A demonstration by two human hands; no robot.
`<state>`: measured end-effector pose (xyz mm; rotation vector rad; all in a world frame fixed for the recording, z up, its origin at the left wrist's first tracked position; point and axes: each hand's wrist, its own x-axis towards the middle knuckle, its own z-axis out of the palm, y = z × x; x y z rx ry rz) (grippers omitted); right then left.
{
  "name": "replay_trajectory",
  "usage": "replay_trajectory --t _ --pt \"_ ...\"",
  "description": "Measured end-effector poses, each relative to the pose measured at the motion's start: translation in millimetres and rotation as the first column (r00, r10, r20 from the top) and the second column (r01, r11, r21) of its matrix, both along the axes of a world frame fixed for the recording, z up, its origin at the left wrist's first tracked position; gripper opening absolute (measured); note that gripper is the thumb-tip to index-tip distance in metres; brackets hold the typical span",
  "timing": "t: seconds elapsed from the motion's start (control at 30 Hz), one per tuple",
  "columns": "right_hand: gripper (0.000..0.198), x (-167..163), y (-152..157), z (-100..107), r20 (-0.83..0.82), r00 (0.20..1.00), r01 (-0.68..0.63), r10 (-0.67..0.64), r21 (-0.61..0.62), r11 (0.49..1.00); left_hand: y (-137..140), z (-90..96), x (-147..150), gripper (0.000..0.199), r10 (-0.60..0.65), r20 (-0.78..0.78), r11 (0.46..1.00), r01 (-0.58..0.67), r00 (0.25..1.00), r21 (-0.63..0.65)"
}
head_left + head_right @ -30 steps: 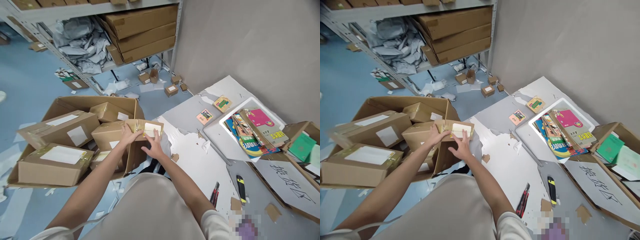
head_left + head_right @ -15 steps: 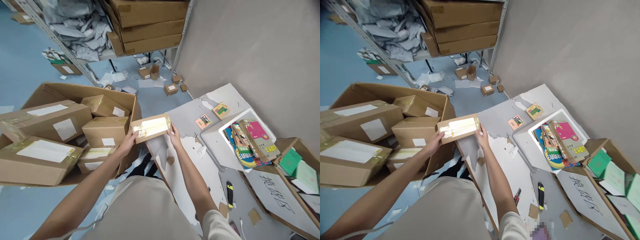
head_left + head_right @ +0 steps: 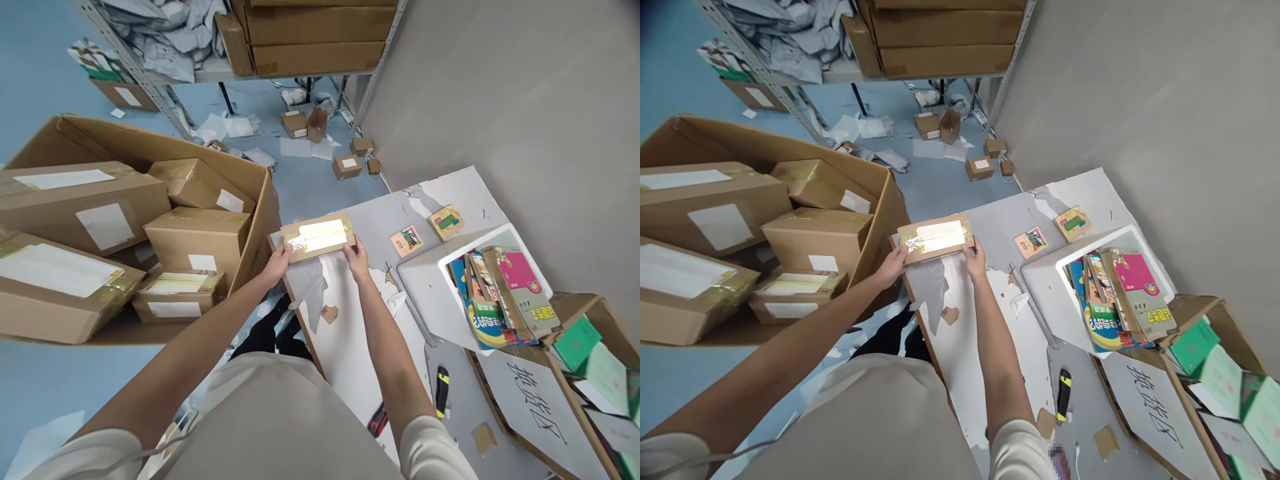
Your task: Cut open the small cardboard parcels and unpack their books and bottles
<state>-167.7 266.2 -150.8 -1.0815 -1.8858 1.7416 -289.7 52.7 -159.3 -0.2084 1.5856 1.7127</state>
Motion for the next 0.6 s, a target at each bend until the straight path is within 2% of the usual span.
replay_trajectory --t 0.1,0.23,0.33,0.4,0.43,0.5,0.57,0.6 --pt "0.076 -1 0 -2 0.056 0.998 0.04 -0.039 -0.014 0.999 -5 4.0 8 0.045 -0.05 -0.029 0.999 0.049 0.998 -0.023" --pt "0.075 2 -5 10 0.129 0.987 0.088 -0.096 0.063 0.994 -20 13.9 18 0.05 -0.128 -0.095 0.989 0.134 0.987 0.062" --pt "0.074 12 -26 32 0.127 0.98 0.117 -0.154 0.261 0.958 -45 23.3 22 0.055 -0.201 -0.082 0.977 0.206 0.976 0.059" --pt "0.071 22 -53 47 0.1 0.983 0.097 -0.156 0.443 0.891 -73 31.1 22 0.054 -0.204 -0.061 0.979 0.204 0.977 -0.013" --pt "0.069 27 -69 52 0.086 0.988 0.069 -0.127 0.494 0.867 -91 36.2 21 0.054 -0.193 -0.065 0.981 0.191 0.979 -0.047" --pt "0.062 31 -108 56 0.068 0.998 -0.033 0.0 0.471 0.881 -136 49.5 11 0.051 -0.159 -0.137 0.983 0.143 0.978 -0.118" --pt "0.053 24 -153 52 0.061 0.98 -0.197 0.188 0.299 0.934 -193 67.7 -8 0.046 -0.114 -0.33 0.965 0.026 0.937 -0.259" --pt "0.05 16 -177 48 0.058 0.961 -0.276 0.27 0.178 0.944 -225 78.0 -23 0.044 -0.101 -0.465 0.926 -0.088 0.88 -0.367"
